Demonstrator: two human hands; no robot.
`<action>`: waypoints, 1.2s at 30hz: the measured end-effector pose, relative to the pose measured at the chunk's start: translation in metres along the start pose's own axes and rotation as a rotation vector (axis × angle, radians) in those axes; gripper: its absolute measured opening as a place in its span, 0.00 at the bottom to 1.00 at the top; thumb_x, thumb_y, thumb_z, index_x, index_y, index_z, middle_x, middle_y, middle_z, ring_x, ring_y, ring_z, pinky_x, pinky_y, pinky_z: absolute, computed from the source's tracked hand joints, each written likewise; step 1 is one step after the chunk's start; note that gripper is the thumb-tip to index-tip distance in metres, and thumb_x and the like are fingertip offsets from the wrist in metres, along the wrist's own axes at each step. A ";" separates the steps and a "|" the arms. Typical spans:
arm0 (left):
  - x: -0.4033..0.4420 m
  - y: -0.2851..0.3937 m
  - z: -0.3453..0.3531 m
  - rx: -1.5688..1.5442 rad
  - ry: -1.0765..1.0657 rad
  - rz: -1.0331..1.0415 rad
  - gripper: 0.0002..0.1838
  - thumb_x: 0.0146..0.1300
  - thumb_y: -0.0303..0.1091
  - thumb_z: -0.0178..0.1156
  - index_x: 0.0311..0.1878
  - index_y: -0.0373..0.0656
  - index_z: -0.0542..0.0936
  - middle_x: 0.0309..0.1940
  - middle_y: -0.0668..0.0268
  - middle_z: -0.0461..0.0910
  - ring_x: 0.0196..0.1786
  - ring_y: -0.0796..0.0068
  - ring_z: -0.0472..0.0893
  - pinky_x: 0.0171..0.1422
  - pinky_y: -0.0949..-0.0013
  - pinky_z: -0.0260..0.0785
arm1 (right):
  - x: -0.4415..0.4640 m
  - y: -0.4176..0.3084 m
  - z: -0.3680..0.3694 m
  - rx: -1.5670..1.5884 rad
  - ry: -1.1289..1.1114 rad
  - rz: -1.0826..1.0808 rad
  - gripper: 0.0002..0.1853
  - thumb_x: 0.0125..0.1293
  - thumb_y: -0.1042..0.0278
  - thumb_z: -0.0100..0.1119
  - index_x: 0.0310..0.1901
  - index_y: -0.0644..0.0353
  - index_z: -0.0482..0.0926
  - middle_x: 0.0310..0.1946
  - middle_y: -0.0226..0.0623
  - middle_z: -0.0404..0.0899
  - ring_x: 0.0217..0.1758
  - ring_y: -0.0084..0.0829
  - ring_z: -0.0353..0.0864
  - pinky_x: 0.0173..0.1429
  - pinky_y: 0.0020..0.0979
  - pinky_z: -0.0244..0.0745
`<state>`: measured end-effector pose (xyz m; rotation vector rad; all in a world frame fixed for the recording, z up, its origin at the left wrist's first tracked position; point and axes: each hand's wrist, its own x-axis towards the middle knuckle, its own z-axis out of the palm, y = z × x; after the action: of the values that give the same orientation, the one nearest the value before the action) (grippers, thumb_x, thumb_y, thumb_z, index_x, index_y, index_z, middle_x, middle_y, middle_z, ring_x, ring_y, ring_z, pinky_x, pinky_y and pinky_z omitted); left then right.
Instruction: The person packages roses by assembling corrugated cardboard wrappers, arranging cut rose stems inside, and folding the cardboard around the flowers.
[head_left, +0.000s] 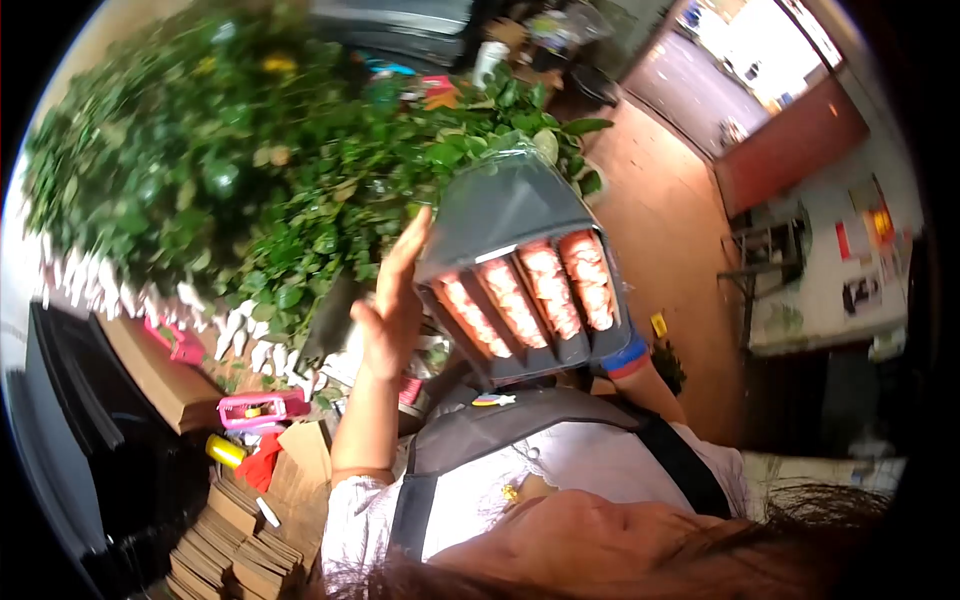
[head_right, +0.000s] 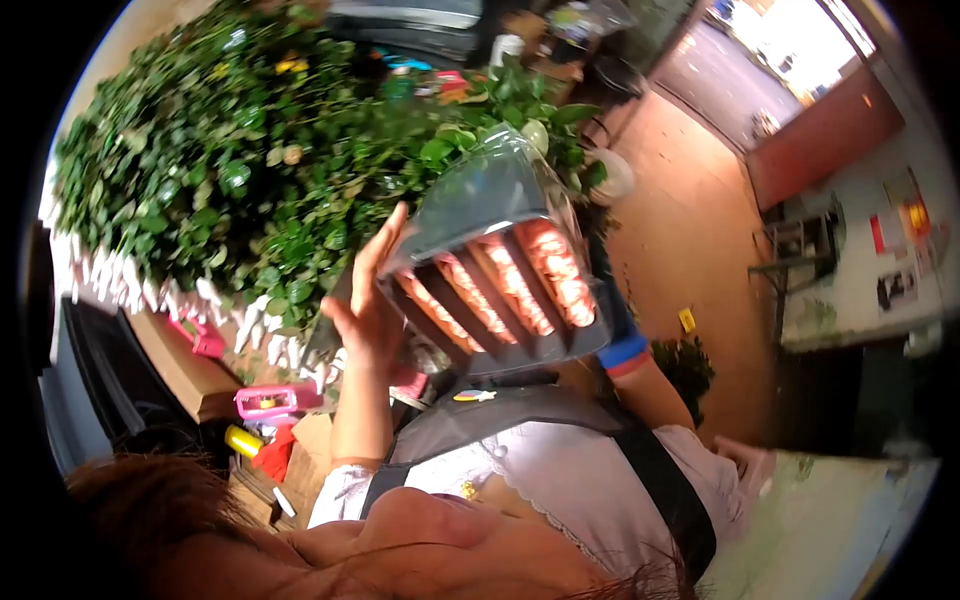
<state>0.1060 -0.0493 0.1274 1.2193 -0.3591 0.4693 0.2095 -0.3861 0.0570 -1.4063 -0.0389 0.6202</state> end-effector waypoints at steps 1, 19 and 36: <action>0.016 -0.004 0.026 0.064 0.011 -0.021 0.54 0.64 0.83 0.26 0.74 0.45 0.67 0.79 0.51 0.55 0.82 0.55 0.51 0.84 0.48 0.39 | -0.018 0.005 -0.009 0.032 -0.036 -0.001 0.34 0.70 0.62 0.62 0.74 0.62 0.62 0.69 0.41 0.70 0.70 0.37 0.70 0.73 0.37 0.67; 0.028 -0.098 0.397 -0.224 -0.115 -0.071 0.51 0.69 0.78 0.23 0.59 0.38 0.77 0.76 0.53 0.61 0.78 0.54 0.60 0.82 0.49 0.47 | -0.207 -0.046 -0.279 -0.361 0.140 -0.488 0.26 0.74 0.58 0.54 0.70 0.59 0.69 0.65 0.39 0.75 0.66 0.39 0.75 0.69 0.44 0.72; 0.059 -0.333 0.524 -0.459 -0.072 -1.038 0.40 0.76 0.67 0.35 0.66 0.38 0.70 0.64 0.56 0.76 0.68 0.59 0.74 0.74 0.55 0.64 | -0.167 0.047 -0.427 -0.248 0.361 -0.405 0.26 0.66 0.62 0.67 0.65 0.55 0.76 0.62 0.35 0.79 0.60 0.29 0.79 0.66 0.35 0.75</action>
<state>0.3241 -0.6282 0.0505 0.8232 0.1321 -0.5324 0.2137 -0.8422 -0.0130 -1.6738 -0.1132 0.0208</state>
